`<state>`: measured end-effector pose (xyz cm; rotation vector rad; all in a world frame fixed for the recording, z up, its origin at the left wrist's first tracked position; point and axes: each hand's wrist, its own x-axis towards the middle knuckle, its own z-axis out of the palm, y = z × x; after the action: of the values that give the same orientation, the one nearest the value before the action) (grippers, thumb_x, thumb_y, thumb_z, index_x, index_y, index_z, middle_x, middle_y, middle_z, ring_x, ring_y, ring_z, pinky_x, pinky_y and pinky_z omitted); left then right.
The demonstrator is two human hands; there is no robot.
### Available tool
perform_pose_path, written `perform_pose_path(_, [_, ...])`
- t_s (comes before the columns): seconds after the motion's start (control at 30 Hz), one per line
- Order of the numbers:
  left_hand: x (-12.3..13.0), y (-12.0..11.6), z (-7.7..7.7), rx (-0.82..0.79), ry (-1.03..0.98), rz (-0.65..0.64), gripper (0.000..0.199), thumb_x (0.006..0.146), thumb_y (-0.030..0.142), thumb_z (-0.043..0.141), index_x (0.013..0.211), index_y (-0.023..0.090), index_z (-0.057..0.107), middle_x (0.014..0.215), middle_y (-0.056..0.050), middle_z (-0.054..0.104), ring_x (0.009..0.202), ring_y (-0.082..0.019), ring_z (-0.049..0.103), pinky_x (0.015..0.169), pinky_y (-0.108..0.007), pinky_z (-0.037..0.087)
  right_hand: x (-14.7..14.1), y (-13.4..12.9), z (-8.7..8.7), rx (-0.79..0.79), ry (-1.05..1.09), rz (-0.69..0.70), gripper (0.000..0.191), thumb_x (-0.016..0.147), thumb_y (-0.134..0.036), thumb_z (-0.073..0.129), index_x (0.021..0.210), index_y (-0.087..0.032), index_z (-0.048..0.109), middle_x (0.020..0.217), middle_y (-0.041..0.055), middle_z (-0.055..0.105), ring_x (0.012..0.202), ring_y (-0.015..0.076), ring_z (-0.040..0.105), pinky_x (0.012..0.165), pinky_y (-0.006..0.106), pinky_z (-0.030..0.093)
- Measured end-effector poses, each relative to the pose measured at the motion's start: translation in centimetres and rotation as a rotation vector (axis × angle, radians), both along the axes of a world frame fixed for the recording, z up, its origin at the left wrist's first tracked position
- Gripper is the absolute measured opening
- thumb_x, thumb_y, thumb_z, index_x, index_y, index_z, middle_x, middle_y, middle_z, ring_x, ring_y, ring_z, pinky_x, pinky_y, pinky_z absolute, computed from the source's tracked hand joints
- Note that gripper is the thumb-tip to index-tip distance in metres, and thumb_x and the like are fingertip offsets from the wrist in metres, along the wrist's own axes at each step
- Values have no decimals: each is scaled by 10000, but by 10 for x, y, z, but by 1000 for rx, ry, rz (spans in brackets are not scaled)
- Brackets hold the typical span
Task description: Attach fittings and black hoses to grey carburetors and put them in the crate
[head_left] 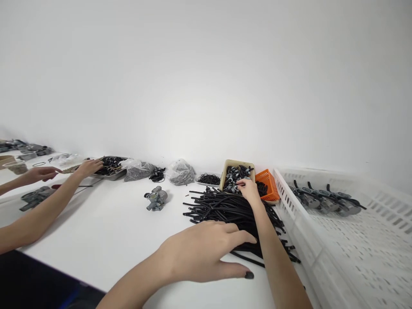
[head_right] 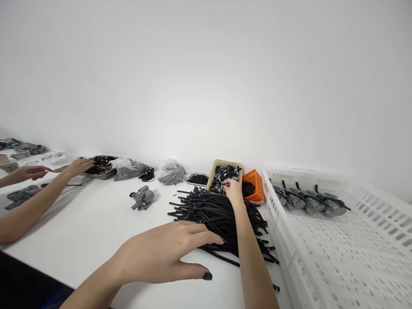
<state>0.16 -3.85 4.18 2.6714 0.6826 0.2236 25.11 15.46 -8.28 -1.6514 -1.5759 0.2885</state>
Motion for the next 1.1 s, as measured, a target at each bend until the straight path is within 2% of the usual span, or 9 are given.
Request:
perform_pose_path(0.07, [-4,2,-9,-44,-63,30,485,959,420,666,1418,283,588,1244,-60,735,1084,-259,720,863,-318,531,4,-5,12,63,45,-40,164,823,-137,634,882,-196,776,923,87,810,929,258,769,946,378,583])
perform_pose_path(0.17, [-25,18,-40,-80,-169,190,375,977,404,611,1336,296,624,1164,-34,758,1027,-217,727,866,-305,540,8,-14,36,169,112,-78,182,864,-207,595,928,-187,764,988,113,805,964,275,755,971,412,562])
perform_pose_path(0.3, [-84,55,-94,47,-99,809,364,1009,554,431,1079,262,638,1060,-41,757,935,-224,724,805,-323,539,8,-35,68,266,214,-54,221,879,-284,593,976,-174,758,946,108,802,788,250,749,820,385,597])
perform_pose_path(0.4, [-135,77,-125,112,-32,1145,403,1014,537,318,1117,210,529,1071,-116,724,873,-280,709,713,-370,503,5,-53,88,311,275,-19,193,849,-316,643,931,-186,761,880,82,797,703,220,726,709,341,592])
perform_pose_path(0.47, [-160,86,-137,141,34,1278,430,992,572,328,1140,202,489,1119,-144,704,835,-296,698,654,-363,472,3,-65,97,348,308,17,165,820,-328,686,883,-198,765,842,70,790,698,217,718,682,335,584])
perform_pose_path(0.6, [-183,104,-149,159,150,1276,392,997,535,321,1035,198,517,1149,-160,688,869,-294,696,646,-342,455,0,-83,110,370,335,86,127,797,-298,715,868,-213,777,836,60,787,727,219,723,711,357,589])
perform_pose_path(0.83, [-193,129,-150,204,262,1177,457,998,535,291,1075,184,572,1174,-168,694,1012,-343,692,663,-344,448,0,-95,121,372,326,152,168,783,-205,706,930,-211,787,952,68,798,827,212,730,794,360,602])
perform_pose_path(0.97, [-187,119,-143,247,292,1085,454,991,481,273,952,180,611,1086,-163,736,1028,-356,694,637,-341,416,2,-98,122,385,301,117,148,798,-225,716,928,-217,787,931,67,796,797,212,716,774,371,603])
perform_pose_path(1.1, [-166,93,-126,268,290,1023,496,981,526,265,860,207,625,969,-126,761,863,-329,710,598,-341,377,4,-97,122,389,263,117,146,812,-213,698,929,-229,784,921,56,792,775,203,711,743,355,599])
